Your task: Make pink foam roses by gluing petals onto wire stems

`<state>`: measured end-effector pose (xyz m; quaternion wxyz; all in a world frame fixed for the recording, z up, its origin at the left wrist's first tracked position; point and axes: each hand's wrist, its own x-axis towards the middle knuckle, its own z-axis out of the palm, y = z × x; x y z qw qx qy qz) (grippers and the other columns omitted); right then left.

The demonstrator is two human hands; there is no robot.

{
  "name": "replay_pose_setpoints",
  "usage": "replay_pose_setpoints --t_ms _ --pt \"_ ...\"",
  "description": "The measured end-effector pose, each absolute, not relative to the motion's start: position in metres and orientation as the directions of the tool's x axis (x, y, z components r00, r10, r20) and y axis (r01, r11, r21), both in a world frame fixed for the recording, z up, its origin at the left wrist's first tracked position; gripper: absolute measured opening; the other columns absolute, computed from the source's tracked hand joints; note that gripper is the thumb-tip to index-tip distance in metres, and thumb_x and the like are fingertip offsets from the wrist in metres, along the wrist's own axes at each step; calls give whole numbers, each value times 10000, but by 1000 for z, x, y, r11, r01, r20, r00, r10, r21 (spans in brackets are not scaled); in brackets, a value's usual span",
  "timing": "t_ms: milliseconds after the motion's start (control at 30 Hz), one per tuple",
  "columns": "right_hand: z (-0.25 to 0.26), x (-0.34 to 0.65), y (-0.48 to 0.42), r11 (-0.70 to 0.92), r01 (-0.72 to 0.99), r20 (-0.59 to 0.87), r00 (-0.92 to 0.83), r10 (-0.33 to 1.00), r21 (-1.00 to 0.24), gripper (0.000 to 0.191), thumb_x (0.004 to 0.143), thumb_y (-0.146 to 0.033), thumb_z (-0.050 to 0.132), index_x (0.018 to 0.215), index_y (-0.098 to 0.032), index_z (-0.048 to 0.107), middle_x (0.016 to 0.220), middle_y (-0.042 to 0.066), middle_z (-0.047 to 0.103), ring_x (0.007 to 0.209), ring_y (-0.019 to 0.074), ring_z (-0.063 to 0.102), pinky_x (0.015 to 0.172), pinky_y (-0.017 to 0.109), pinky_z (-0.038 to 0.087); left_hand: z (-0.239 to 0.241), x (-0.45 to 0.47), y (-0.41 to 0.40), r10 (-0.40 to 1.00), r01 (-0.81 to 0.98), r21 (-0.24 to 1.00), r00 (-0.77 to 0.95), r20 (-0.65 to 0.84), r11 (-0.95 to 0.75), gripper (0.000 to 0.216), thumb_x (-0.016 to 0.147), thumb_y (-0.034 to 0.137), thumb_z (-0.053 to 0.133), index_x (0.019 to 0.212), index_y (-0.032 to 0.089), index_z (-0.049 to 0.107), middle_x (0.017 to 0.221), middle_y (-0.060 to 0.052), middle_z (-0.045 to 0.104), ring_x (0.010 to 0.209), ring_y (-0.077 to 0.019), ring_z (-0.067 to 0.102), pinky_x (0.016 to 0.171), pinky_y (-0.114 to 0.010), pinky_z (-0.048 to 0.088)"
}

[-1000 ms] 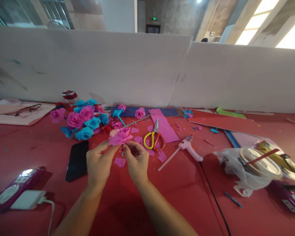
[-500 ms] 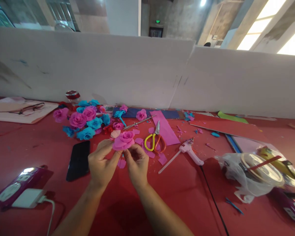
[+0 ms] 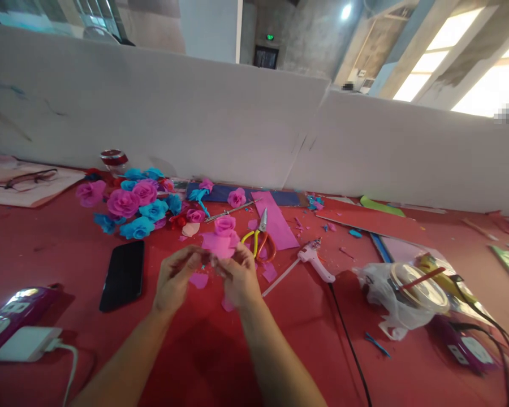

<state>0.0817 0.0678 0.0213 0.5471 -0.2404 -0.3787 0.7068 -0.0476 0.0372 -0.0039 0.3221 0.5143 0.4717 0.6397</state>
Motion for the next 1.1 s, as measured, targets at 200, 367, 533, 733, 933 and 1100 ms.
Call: replay_pose_setpoints --t_ms 200,367,533,733,933,1100 --pt "27 95 74 -297 -523 38 -537 843 -799 379 517 -444 816 600 -198 540 539 -32 422 496 92 348 424 222 251 -19 -47 46 922 -136 929 -235 306 -343 248 783 391 683 941 210 744 986 -100 708 938 -228 657 844 -349 518" --pt "35 87 76 -48 -504 83 -234 969 -862 319 523 -444 813 636 -226 609 564 -17 530 529 126 454 521 266 402 5 -46 37 879 -52 895 -225 421 -443 271 769 375 701 1006 249 740 1163 -107 644 1118 -259 597 943 -394 496" --pt "54 81 87 174 -394 300 -284 911 -903 148 673 -345 744 795 -265 718 721 -2 648 682 166 563 711 321 474 42 -46 39 779 201 831 -290 556 -518 232 745 290 732 975 268 749 1163 -80 649 1120 -247 579 978 -399 467" --pt "60 68 98 475 -175 506 -280 816 -863 117 722 -196 660 792 -254 734 842 15 670 875 196 556 859 343 421 33 -50 59 762 -65 839 -459 456 -541 124 694 271 746 800 208 744 1052 -55 701 996 -209 633 934 -371 485" --pt "46 59 94 380 -144 405 -250 879 -914 131 735 -200 652 837 -219 731 826 17 691 758 161 573 716 285 423 19 -51 61 752 -65 870 -537 382 -489 217 683 232 692 891 195 742 982 -55 727 963 -215 645 899 -364 496" --pt "40 60 76 120 -379 198 -174 965 -917 146 764 -287 665 885 -225 718 834 2 694 782 140 598 718 251 440 15 -46 70 666 -85 869 -680 307 -487 253 607 101 620 804 197 746 752 12 714 715 -151 625 734 -280 507"
